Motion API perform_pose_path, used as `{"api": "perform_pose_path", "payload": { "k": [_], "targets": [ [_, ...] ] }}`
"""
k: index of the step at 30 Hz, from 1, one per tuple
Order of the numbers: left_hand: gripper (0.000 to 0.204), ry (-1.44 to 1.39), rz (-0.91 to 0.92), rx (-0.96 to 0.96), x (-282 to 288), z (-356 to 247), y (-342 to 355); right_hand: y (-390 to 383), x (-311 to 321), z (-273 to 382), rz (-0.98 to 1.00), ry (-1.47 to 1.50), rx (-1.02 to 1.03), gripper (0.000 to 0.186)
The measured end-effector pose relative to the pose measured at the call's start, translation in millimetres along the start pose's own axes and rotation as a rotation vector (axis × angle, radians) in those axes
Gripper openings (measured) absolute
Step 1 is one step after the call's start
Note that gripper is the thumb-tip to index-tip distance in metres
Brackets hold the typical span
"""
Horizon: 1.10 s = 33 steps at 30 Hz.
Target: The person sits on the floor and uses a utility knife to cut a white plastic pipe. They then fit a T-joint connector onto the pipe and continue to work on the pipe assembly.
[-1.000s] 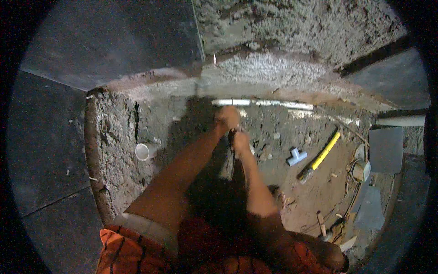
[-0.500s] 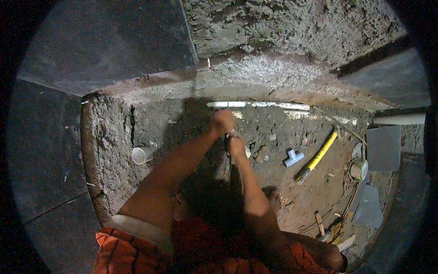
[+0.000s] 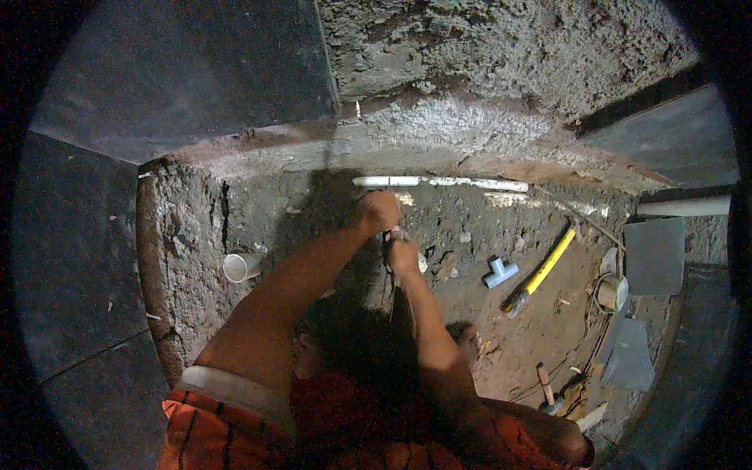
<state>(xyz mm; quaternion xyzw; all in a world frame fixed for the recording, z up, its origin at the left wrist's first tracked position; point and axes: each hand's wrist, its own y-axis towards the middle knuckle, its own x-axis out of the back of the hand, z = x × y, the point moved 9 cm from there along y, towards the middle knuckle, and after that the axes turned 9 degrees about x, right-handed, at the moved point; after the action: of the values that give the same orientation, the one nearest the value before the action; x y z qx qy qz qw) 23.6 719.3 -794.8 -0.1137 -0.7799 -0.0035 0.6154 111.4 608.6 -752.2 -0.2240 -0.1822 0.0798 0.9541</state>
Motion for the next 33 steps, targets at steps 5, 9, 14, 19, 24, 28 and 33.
{"api": "perform_pose_path", "payload": {
  "k": [5,9,14,19,24,28,33],
  "targets": [
    [0.016,0.234,-0.147,-0.42,31,-80,9,33,21,-35,0.032,-0.508,0.038,0.057],
    [0.018,0.211,-0.144,-0.259,10,-50,10,28,14,-27,-0.083,-0.199,0.07,0.053],
    [0.021,0.219,-0.075,-0.283,-11,-19,-2,-15,-7,-28,-0.043,-0.019,0.003,0.052],
    [0.025,0.144,-0.173,-0.221,25,-63,21,24,29,-20,-0.184,-0.317,0.042,0.057],
    [0.03,0.169,-0.142,-0.226,5,-49,16,10,33,-4,-0.217,-0.095,0.198,0.058],
    [0.033,0.201,-0.126,-0.2,-6,-23,8,1,13,2,-0.108,-0.023,-0.167,0.05],
    [0.037,0.263,-0.322,-0.216,43,-46,11,19,11,-17,-0.123,0.114,0.115,0.054]
  ]
}}
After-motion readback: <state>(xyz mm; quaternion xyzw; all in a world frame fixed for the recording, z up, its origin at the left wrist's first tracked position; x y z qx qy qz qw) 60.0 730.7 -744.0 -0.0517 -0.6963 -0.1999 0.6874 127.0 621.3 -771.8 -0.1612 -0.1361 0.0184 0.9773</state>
